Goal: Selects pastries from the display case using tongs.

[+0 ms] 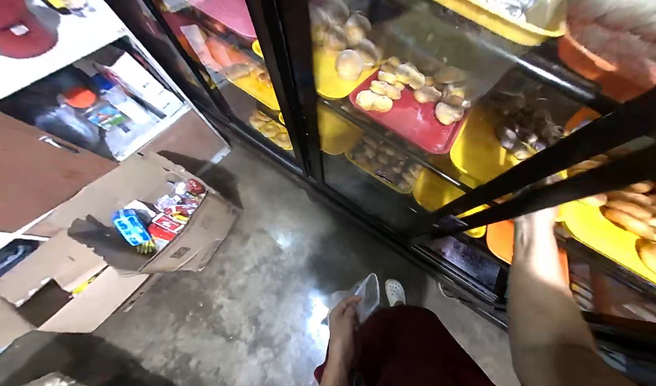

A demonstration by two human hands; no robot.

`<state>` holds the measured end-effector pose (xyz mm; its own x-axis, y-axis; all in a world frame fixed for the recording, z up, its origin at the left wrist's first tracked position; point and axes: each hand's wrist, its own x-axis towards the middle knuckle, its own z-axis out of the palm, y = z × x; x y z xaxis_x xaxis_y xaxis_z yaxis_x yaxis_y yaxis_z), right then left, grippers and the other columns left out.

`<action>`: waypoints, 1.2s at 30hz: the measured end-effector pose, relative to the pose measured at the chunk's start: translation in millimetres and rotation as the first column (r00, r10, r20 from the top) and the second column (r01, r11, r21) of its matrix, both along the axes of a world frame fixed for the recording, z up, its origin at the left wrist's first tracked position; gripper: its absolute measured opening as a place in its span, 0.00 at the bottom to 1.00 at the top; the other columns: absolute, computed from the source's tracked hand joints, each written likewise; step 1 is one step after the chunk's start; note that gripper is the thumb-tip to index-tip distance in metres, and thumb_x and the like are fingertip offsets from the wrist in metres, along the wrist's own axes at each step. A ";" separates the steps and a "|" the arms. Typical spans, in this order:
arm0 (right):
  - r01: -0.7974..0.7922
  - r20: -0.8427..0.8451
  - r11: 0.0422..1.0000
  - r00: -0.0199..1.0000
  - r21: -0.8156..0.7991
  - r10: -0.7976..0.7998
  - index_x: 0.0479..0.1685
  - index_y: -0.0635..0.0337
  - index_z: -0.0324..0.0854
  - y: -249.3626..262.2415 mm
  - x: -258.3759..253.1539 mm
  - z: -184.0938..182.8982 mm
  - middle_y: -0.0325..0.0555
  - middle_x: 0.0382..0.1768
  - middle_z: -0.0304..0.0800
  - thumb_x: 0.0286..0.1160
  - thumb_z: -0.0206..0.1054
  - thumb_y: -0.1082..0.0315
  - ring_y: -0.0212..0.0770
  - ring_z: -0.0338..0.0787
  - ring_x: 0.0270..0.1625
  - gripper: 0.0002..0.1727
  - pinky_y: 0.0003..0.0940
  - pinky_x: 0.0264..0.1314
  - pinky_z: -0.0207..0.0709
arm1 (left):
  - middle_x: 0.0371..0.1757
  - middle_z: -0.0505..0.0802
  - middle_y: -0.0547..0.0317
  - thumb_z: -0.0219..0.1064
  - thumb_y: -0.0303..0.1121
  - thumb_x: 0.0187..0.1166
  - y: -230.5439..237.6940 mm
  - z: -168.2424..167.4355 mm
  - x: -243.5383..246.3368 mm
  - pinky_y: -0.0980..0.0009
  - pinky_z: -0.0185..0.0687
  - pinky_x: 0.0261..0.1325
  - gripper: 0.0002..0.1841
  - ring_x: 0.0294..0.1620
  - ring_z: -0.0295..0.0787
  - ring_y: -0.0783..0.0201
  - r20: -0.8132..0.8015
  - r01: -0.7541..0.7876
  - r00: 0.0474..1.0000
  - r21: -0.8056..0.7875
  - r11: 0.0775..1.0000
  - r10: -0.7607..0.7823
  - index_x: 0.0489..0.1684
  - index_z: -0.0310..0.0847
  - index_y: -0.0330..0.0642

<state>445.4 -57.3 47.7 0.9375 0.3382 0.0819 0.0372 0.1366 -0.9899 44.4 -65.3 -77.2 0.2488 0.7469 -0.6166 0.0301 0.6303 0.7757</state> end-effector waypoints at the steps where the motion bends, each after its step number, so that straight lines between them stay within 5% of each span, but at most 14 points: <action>1: 0.025 -0.009 1.000 1.000 -0.016 -0.025 0.73 0.61 0.69 13.3 -9.8 4.6 0.42 0.53 0.84 0.94 0.46 0.64 0.30 0.85 0.52 0.18 0.31 0.55 0.81 | 0.21 0.84 0.64 0.53 0.19 0.83 2.2 2.8 2.6 0.80 0.70 0.21 0.13 0.15 0.72 0.76 -0.004 0.027 1.000 0.018 0.999 -0.027 0.49 0.87 0.29; 3: 0.012 0.015 1.000 1.000 0.003 -0.012 0.72 0.59 0.68 29.2 -18.6 11.7 0.39 0.52 0.84 0.95 0.47 0.63 0.25 0.86 0.50 0.17 0.24 0.51 0.83 | 0.21 0.84 0.64 0.53 0.19 0.83 4.7 9.0 8.3 0.79 0.71 0.21 0.13 0.15 0.72 0.77 -0.020 0.070 0.997 0.032 0.997 -0.069 0.49 0.87 0.28; 7: 0.077 -0.172 0.994 0.981 -0.081 -0.090 0.85 0.65 0.62 30.0 -44.8 57.5 0.57 0.73 0.80 0.92 0.50 0.71 0.41 0.82 0.72 0.24 0.38 0.76 0.74 | 0.22 0.85 0.63 0.53 0.20 0.84 2.1 7.5 22.4 0.78 0.71 0.21 0.14 0.15 0.72 0.75 -0.023 0.132 0.991 0.029 0.991 -0.131 0.50 0.87 0.29; 12: -0.035 -0.076 0.999 0.996 0.021 0.037 0.73 0.57 0.69 18.0 -0.5 -8.3 0.43 0.55 0.85 0.92 0.50 0.65 0.32 0.86 0.54 0.17 0.37 0.54 0.84 | 0.21 0.84 0.66 0.53 0.21 0.84 -4.3 3.3 64.7 0.80 0.71 0.21 0.14 0.15 0.72 0.77 0.015 0.255 0.966 0.073 0.964 -0.257 0.48 0.87 0.30; 15: -0.062 0.052 0.983 0.996 -0.170 0.072 0.71 0.59 0.74 3.4 22.1 -1.8 0.49 0.51 0.89 0.86 0.60 0.70 0.39 0.90 0.48 0.17 0.44 0.50 0.86 | 0.22 0.85 0.66 0.53 0.21 0.84 -7.4 13.8 97.7 0.79 0.71 0.22 0.14 0.16 0.72 0.77 0.051 0.298 0.951 0.107 0.949 -0.304 0.47 0.88 0.31; 18: -0.082 0.228 0.887 0.952 -0.454 0.205 0.77 0.64 0.73 -27.7 53.5 10.0 0.55 0.47 0.90 0.74 0.73 0.73 0.42 0.88 0.39 0.29 0.45 0.46 0.84 | 0.23 0.85 0.65 0.52 0.21 0.85 -13.3 23.3 126.6 0.79 0.74 0.23 0.14 0.16 0.74 0.77 0.069 0.298 0.950 0.105 0.949 -0.306 0.49 0.87 0.30; 22: -0.026 0.399 0.794 0.854 -0.607 0.333 0.75 0.61 0.78 -70.1 96.9 4.9 0.56 0.49 0.91 0.77 0.73 0.64 0.45 0.90 0.40 0.27 0.47 0.48 0.85 | 0.23 0.86 0.64 0.53 0.20 0.85 -29.0 22.6 152.5 0.79 0.73 0.21 0.13 0.15 0.73 0.76 0.051 0.248 0.966 0.094 0.964 -0.254 0.47 0.87 0.30; 26: 0.004 0.295 0.449 0.759 -0.893 0.581 0.75 0.52 0.81 -96.1 115.7 27.9 0.58 0.56 0.90 0.83 0.67 0.56 0.60 0.91 0.54 0.24 0.66 0.58 0.80 | 0.19 0.84 0.65 0.53 0.20 0.85 -46.6 23.6 174.2 0.79 0.70 0.18 0.13 0.13 0.71 0.77 0.055 0.218 0.973 0.088 0.972 -0.223 0.46 0.88 0.29; 30: 0.017 0.329 0.507 0.780 -0.862 0.533 0.78 0.57 0.77 -124.3 106.9 40.6 0.59 0.54 0.89 0.82 0.68 0.55 0.58 0.89 0.51 0.28 0.61 0.56 0.80 | 0.19 0.85 0.65 0.53 0.19 0.84 -56.8 24.6 181.7 0.80 0.71 0.19 0.13 0.13 0.72 0.78 0.048 0.291 0.954 0.104 0.951 -0.297 0.47 0.87 0.29; 33: -0.029 0.208 0.391 0.808 -0.920 0.551 0.77 0.55 0.78 -156.5 93.8 35.0 0.60 0.60 0.88 0.83 0.67 0.53 0.62 0.89 0.59 0.27 0.66 0.63 0.78 | 0.19 0.84 0.65 0.53 0.20 0.85 -60.2 25.5 177.2 0.80 0.70 0.18 0.13 0.13 0.71 0.77 0.054 0.342 0.935 0.112 0.933 -0.350 0.46 0.87 0.29; 36: -0.011 0.234 0.431 0.828 -0.902 0.510 0.77 0.55 0.78 -182.2 78.7 22.3 0.61 0.60 0.88 0.82 0.68 0.53 0.61 0.89 0.57 0.28 0.65 0.61 0.79 | 0.19 0.84 0.65 0.53 0.20 0.85 -65.4 31.9 162.4 0.80 0.68 0.18 0.13 0.13 0.70 0.78 0.055 0.314 0.945 0.125 0.941 -0.322 0.45 0.87 0.30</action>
<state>524.1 -239.5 69.9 0.7263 0.6850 -0.0562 0.5847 -0.6588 -0.4734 206.8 -130.7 -45.4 0.5266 0.6851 -0.5032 0.1544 0.5050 0.8492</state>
